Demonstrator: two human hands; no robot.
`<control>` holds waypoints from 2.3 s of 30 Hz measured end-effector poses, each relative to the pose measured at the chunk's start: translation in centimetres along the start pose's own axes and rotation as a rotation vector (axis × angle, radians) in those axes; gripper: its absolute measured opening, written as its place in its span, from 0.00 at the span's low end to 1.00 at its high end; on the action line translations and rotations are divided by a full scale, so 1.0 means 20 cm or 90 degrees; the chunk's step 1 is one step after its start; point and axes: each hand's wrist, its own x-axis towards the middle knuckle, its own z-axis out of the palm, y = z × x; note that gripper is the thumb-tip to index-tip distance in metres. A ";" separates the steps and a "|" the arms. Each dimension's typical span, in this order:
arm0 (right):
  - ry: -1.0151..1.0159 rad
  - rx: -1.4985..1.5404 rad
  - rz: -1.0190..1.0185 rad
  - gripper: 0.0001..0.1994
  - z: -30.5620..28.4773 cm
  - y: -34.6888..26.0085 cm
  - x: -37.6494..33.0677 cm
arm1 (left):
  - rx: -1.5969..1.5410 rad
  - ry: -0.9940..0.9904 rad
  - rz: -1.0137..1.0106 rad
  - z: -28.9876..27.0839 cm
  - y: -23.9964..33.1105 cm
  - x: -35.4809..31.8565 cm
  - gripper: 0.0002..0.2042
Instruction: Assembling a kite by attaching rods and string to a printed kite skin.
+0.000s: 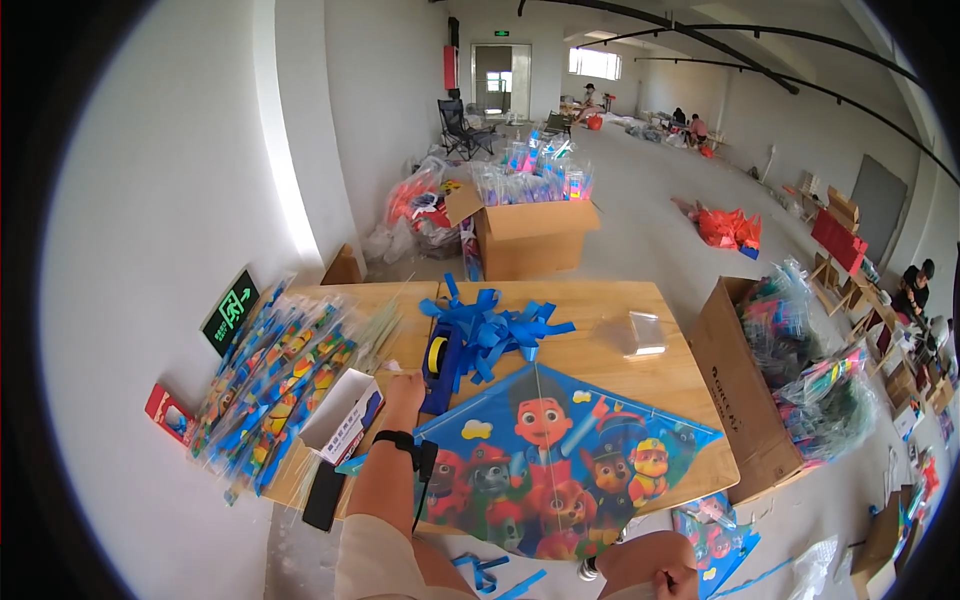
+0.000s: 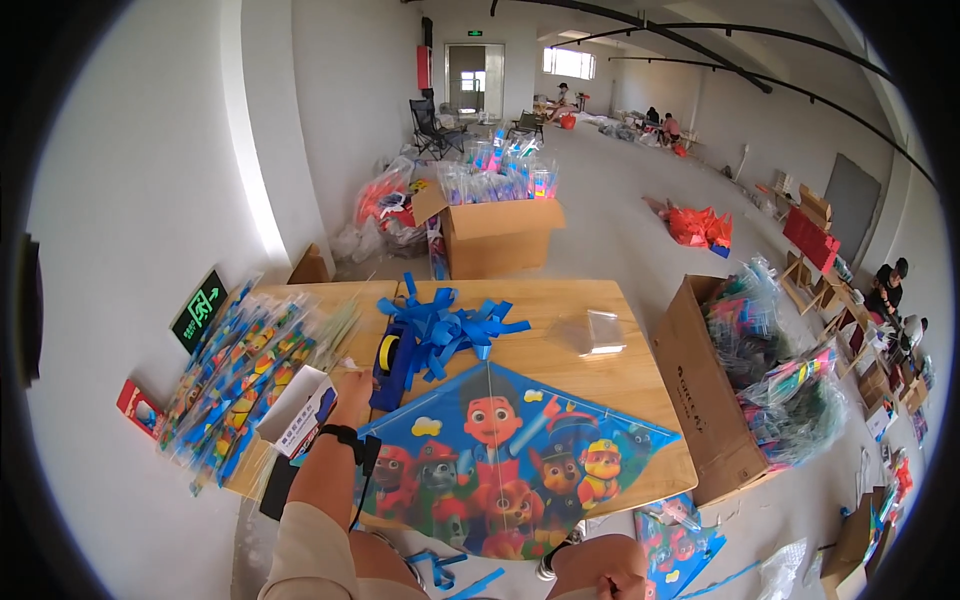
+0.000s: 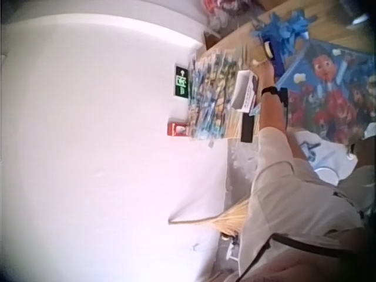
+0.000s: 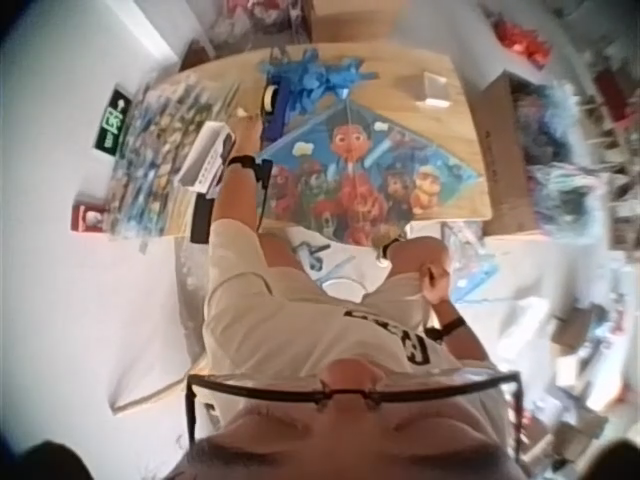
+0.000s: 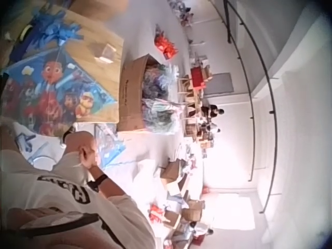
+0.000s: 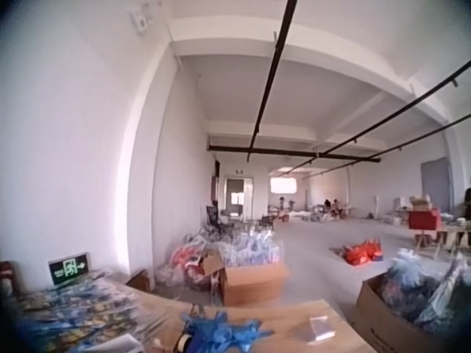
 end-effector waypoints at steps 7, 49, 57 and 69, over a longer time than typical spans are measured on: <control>0.014 -0.023 -0.062 0.07 0.05 0.01 0.03 | -0.226 -0.043 -0.193 -0.06 -0.03 0.03 0.22; -0.102 0.440 0.127 0.08 -0.03 -0.58 0.23 | -0.602 -0.626 0.005 -0.31 1.06 -2.14 0.12; 0.100 0.203 -0.249 0.07 -0.06 -0.78 0.12 | -0.697 -0.582 -0.026 -0.39 1.11 -2.28 0.20; -0.048 0.192 -0.114 0.09 -0.12 -0.92 0.14 | -0.454 -0.287 0.359 -0.60 1.13 -2.15 0.09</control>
